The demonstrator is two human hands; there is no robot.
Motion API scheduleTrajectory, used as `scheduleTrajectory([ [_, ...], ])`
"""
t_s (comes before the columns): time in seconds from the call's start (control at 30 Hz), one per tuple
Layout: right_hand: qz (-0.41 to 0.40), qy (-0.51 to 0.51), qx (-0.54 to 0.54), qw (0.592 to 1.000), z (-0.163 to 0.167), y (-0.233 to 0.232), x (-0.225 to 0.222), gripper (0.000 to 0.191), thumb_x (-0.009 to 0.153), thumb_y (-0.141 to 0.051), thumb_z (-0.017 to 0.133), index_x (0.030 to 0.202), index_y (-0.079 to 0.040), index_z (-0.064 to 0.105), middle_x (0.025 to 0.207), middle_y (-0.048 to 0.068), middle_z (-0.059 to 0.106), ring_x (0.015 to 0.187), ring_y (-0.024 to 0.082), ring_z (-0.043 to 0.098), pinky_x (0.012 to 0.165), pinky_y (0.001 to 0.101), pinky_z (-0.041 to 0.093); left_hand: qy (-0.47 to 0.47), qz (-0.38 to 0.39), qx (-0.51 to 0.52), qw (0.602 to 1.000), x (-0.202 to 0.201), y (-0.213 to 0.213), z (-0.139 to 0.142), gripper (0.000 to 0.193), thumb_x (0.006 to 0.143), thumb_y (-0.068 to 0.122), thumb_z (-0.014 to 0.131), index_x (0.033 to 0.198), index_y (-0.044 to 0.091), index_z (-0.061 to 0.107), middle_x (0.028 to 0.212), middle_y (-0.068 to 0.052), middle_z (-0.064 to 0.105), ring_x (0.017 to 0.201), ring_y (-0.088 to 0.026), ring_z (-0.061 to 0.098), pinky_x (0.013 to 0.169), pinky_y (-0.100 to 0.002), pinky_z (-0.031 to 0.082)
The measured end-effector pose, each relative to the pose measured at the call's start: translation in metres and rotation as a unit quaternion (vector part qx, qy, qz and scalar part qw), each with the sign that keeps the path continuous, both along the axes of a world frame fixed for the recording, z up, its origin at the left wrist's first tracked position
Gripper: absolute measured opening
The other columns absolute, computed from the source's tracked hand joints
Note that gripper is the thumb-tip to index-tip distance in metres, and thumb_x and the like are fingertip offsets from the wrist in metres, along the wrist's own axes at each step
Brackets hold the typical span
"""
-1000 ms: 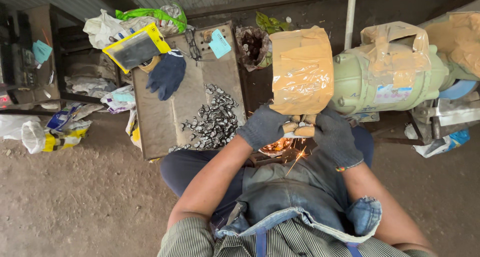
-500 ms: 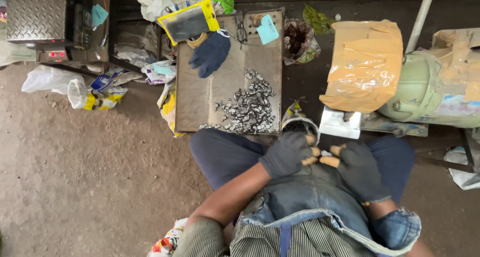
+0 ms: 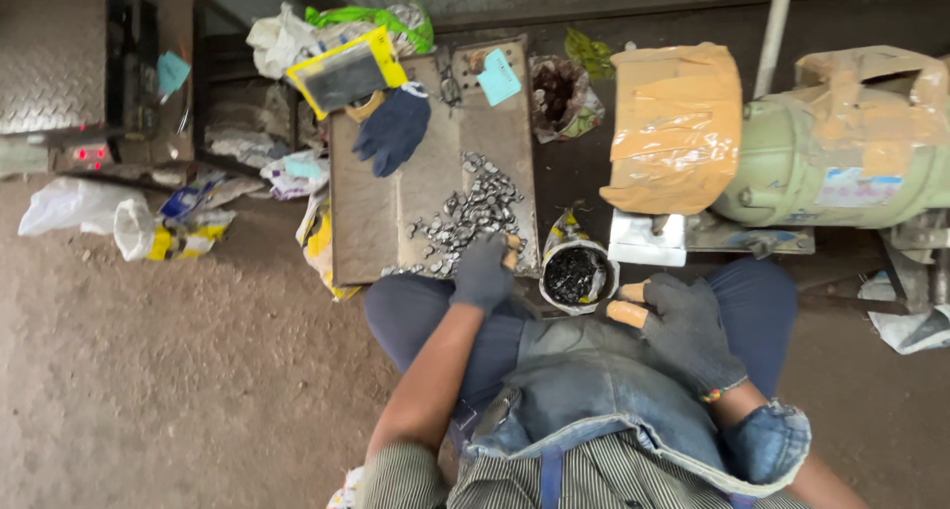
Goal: The person sits on the floor at a bench grinder and sharpens small metal workpieces one at a time, holding each piece against the spinning wheel with both hands as sparks fly, then places the ground piece onto a metal tray with a pile of finished parts, occasionally dipping pieces in a small container.
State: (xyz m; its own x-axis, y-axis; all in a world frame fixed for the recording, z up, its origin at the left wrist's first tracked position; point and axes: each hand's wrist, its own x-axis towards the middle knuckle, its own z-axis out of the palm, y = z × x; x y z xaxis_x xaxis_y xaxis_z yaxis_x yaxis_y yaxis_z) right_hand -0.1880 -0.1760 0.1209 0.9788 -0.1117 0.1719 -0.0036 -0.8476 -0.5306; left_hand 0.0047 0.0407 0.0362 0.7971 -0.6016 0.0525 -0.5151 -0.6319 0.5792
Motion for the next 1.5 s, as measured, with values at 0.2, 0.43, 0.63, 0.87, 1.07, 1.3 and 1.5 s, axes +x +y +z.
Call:
scheduleTrajectory([
  [0.2,-0.157,0.190,0.524,0.815,0.018,-0.003,0.000,0.036,0.088,-0.023,0.071,0.118,-0.003,0.075,0.086,0.010,0.074,0.060,0.015,0.062,0.056,0.0345,0.051,0.141,-0.239,-0.376,0.884,-0.065,-0.040,0.065,0.017,0.099,0.010,0.071,0.115,0.008,0.066,0.114,-0.010,0.071,0.110,-0.032,0.070,0.097,-0.040,0.058],
  [0.43,-0.185,0.013,0.126,0.975,0.010,-0.032,0.011,0.032,0.085,-0.027,0.079,0.104,-0.002,0.075,0.096,0.013,0.071,0.084,0.029,0.068,0.070,0.0412,0.053,-0.034,-0.191,-0.268,0.944,-0.041,-0.089,0.081,0.026,0.095,0.022,0.069,0.117,0.008,0.066,0.118,-0.018,0.067,0.109,-0.040,0.066,0.093,-0.050,0.053],
  [0.63,-0.195,-0.021,-0.011,0.981,-0.016,-0.043,0.029,0.034,0.082,-0.032,0.084,0.098,-0.004,0.075,0.096,0.015,0.068,0.093,0.036,0.067,0.078,0.0458,0.052,-0.034,-0.248,-0.167,0.954,-0.005,-0.123,0.055,0.026,0.087,0.029,0.073,0.105,0.009,0.076,0.108,-0.016,0.073,0.102,-0.039,0.066,0.089,-0.051,0.052],
  [0.87,-0.131,-0.012,0.086,0.988,-0.011,-0.059,0.036,0.032,0.079,-0.030,0.083,0.103,-0.009,0.080,0.098,0.014,0.070,0.093,0.034,0.068,0.078,0.0439,0.052,-0.043,-0.295,-0.156,0.942,0.012,-0.125,0.032,0.024,0.085,0.033,0.076,0.093,0.010,0.077,0.104,-0.016,0.074,0.101,-0.039,0.068,0.090,-0.049,0.054],
  [1.07,-0.152,-0.034,0.091,0.984,-0.011,-0.055,0.037,0.039,0.079,-0.036,0.084,0.103,-0.006,0.076,0.099,0.015,0.070,0.093,0.034,0.068,0.078,0.0426,0.052,-0.047,-0.263,-0.135,0.954,-0.002,-0.116,0.042,0.022,0.085,0.032,0.074,0.098,0.013,0.078,0.107,-0.014,0.071,0.107,-0.037,0.065,0.094,-0.049,0.052],
  [1.3,-0.053,-0.005,0.011,0.999,-0.026,-0.020,-0.005,0.036,0.077,-0.040,0.078,0.097,-0.010,0.077,0.088,0.010,0.068,0.081,0.031,0.067,0.071,0.0419,0.050,-0.108,-0.298,-0.163,0.934,-0.049,-0.048,0.051,0.027,0.080,0.022,0.065,0.105,0.015,0.073,0.118,-0.014,0.066,0.112,-0.037,0.062,0.095,-0.049,0.050],
  [1.5,0.023,0.029,-0.086,0.996,-0.037,-0.008,-0.003,0.029,0.079,-0.037,0.074,0.096,-0.014,0.078,0.089,0.004,0.073,0.082,0.024,0.066,0.067,0.0429,0.045,-0.224,-0.020,0.070,0.972,0.026,-0.019,0.004,0.041,0.074,0.019,0.061,0.113,0.009,0.071,0.114,-0.020,0.066,0.093,-0.041,0.065,0.079,-0.055,0.050],
])
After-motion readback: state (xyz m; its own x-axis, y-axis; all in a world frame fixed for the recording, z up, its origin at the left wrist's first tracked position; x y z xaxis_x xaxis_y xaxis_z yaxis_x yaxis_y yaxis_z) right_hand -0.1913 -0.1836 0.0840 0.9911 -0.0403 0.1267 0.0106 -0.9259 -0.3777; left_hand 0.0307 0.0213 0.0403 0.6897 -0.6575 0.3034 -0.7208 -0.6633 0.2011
